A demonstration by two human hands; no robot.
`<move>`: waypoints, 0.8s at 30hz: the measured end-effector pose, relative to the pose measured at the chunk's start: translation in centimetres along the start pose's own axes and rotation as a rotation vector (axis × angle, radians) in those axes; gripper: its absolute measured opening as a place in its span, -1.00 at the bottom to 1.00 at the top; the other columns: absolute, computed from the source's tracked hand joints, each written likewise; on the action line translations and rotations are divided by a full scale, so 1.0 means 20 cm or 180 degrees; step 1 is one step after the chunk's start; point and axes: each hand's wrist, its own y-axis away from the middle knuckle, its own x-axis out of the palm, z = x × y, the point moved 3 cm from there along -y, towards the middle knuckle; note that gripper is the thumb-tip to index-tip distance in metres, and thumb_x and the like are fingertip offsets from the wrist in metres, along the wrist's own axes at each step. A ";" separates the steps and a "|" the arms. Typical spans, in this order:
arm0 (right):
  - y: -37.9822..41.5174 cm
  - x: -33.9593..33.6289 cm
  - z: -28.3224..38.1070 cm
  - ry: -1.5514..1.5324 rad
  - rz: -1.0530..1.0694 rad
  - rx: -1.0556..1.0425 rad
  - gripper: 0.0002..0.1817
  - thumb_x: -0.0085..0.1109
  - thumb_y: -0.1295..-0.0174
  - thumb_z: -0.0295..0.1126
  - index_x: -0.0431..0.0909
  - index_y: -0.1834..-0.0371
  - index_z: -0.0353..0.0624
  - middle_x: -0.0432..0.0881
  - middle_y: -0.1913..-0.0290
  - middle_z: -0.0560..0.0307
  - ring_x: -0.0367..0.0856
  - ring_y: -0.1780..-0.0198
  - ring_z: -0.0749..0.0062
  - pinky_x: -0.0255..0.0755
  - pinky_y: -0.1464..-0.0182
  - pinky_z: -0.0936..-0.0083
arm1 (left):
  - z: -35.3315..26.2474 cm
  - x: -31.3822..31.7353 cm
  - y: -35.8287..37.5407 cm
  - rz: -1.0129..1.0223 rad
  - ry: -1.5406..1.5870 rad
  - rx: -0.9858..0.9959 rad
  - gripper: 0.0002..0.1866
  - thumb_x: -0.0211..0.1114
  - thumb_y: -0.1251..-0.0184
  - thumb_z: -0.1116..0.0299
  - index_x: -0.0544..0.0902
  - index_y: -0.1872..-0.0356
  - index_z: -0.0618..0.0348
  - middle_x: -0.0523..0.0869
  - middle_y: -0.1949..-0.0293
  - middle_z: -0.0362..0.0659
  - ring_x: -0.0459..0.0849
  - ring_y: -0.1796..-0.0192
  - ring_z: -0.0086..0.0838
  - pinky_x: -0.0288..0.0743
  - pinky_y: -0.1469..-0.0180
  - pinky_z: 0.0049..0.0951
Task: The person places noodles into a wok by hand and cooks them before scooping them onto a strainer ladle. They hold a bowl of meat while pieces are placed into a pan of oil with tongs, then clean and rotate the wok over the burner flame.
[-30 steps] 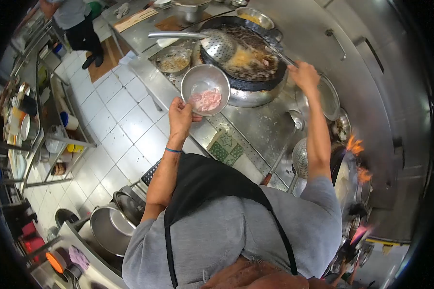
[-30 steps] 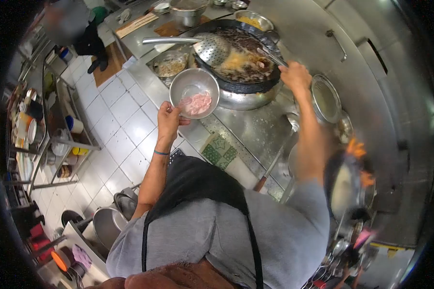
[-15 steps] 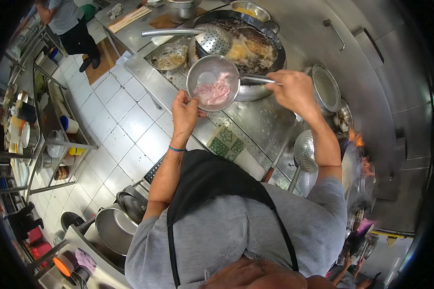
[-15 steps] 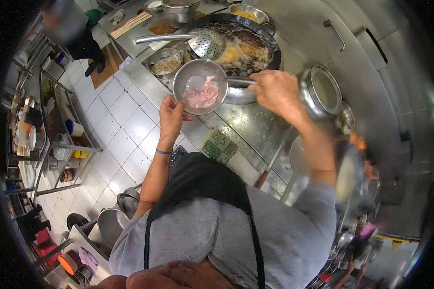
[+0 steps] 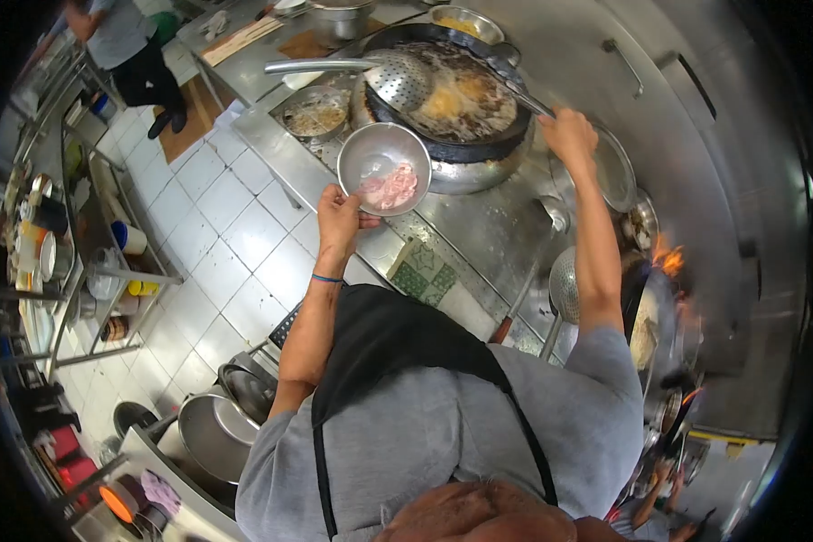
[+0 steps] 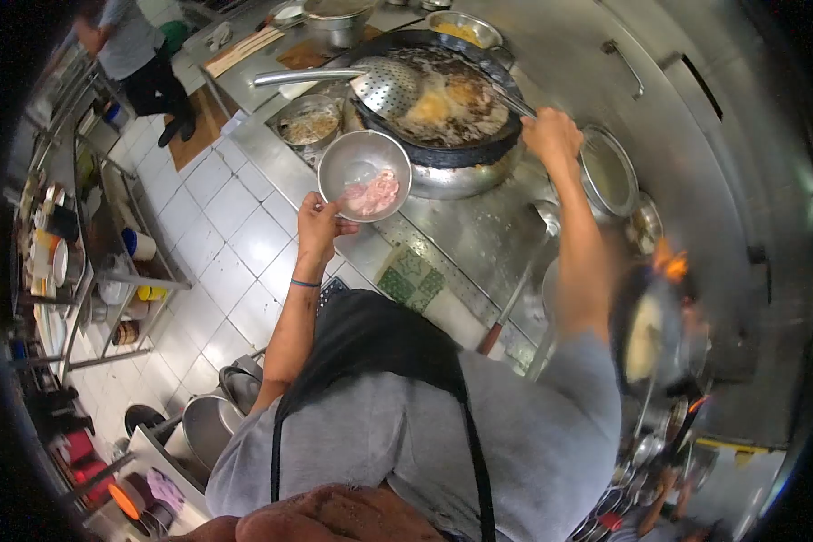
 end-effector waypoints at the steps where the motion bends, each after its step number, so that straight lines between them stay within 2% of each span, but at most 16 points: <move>1: 0.06 -0.06 0.04 -0.0098 0.0054 -0.0029 -0.61 0.29 -0.28 -0.07 0.73 -0.07 -0.02 0.75 0.00 -0.07 0.70 -0.06 -0.07 0.54 -0.07 0.03 | 0.00 -0.02 -0.01 -0.0015 0.0011 -0.0010 -0.83 0.17 -0.39 0.58 0.32 0.30 0.20 0.59 0.43 -0.02 0.73 0.57 -0.25 0.73 0.59 -0.33; 2: 0.12 -0.12 0.09 -0.0204 0.0101 -0.0343 -0.62 0.30 -0.27 -0.10 0.73 -0.06 -0.04 0.75 0.00 -0.07 0.71 -0.04 -0.07 0.55 -0.06 0.04 | 0.01 -0.03 -0.01 -0.0016 0.0007 -0.0035 -0.82 0.20 -0.39 0.56 0.33 0.28 0.20 0.64 0.42 0.03 0.74 0.56 -0.23 0.73 0.57 -0.31; 7: 0.46 -0.31 0.33 -0.0305 0.0570 -0.1786 -0.67 0.34 -0.27 -0.21 0.74 0.00 -0.16 0.74 -0.04 -0.11 0.78 0.08 0.01 0.64 0.05 0.16 | -0.05 0.03 0.01 0.0088 -0.0092 0.0173 -0.85 0.19 -0.40 0.56 0.36 0.27 0.22 0.64 0.42 -0.03 0.74 0.56 -0.26 0.73 0.56 -0.32; 10: 0.55 -0.23 0.45 0.0094 0.0820 -0.2167 -0.69 0.36 -0.23 -0.26 0.75 0.04 -0.20 0.76 -0.01 -0.06 0.80 0.14 0.14 0.66 0.15 0.24 | -0.09 0.11 0.02 0.0239 -0.0045 0.0206 -0.87 0.18 -0.40 0.56 0.38 0.27 0.23 0.63 0.44 -0.06 0.74 0.56 -0.29 0.73 0.57 -0.34; 13: 0.54 -0.15 0.43 -0.0007 0.0649 -0.2317 -0.71 0.36 -0.23 -0.29 0.76 0.06 -0.21 0.78 0.06 -0.05 0.80 0.22 0.13 0.66 0.22 0.20 | -0.09 0.11 0.01 0.0255 -0.0106 0.0191 -0.89 0.16 -0.40 0.56 0.39 0.26 0.23 0.62 0.45 -0.08 0.74 0.57 -0.31 0.72 0.58 -0.36; 17: 0.50 -0.30 0.36 -0.0335 0.0075 -0.1956 -0.73 0.36 -0.22 -0.27 0.77 0.08 -0.15 0.79 0.16 -0.02 0.80 0.25 0.09 0.65 0.22 0.17 | -0.04 0.07 -0.02 0.0094 -0.0135 0.0198 -0.90 0.15 -0.40 0.57 0.39 0.26 0.24 0.61 0.45 -0.07 0.73 0.58 -0.33 0.73 0.60 -0.35; 19: 0.47 -0.43 0.33 -0.0463 -0.0116 -0.1702 -0.74 0.35 -0.22 -0.26 0.78 0.08 -0.11 0.79 0.18 -0.02 0.79 0.24 0.06 0.65 0.20 0.17 | -0.02 0.06 -0.03 0.0034 -0.0217 0.0107 -0.87 0.13 -0.40 0.60 0.34 0.28 0.22 0.54 0.44 -0.10 0.71 0.59 -0.31 0.72 0.61 -0.35; 20: 0.44 -0.43 0.29 -0.0489 -0.0194 -0.1450 -0.75 0.34 -0.24 -0.24 0.79 0.08 -0.06 0.78 0.14 -0.05 0.78 0.21 0.00 0.63 0.13 0.14 | -0.01 0.05 -0.03 0.0009 -0.0259 0.0063 -0.85 0.12 -0.40 0.61 0.31 0.28 0.20 0.50 0.43 -0.11 0.70 0.60 -0.30 0.72 0.62 -0.35; 24: 0.20 -0.33 0.20 -0.0116 -0.0166 -0.0699 -0.71 0.32 -0.25 -0.17 0.77 0.06 -0.06 0.77 0.11 -0.10 0.75 0.12 -0.08 0.59 0.04 0.08 | 0.06 0.01 -0.05 -0.0036 -0.0128 -0.0161 -0.85 0.13 -0.40 0.61 0.32 0.27 0.23 0.50 0.43 -0.11 0.72 0.58 -0.28 0.73 0.61 -0.34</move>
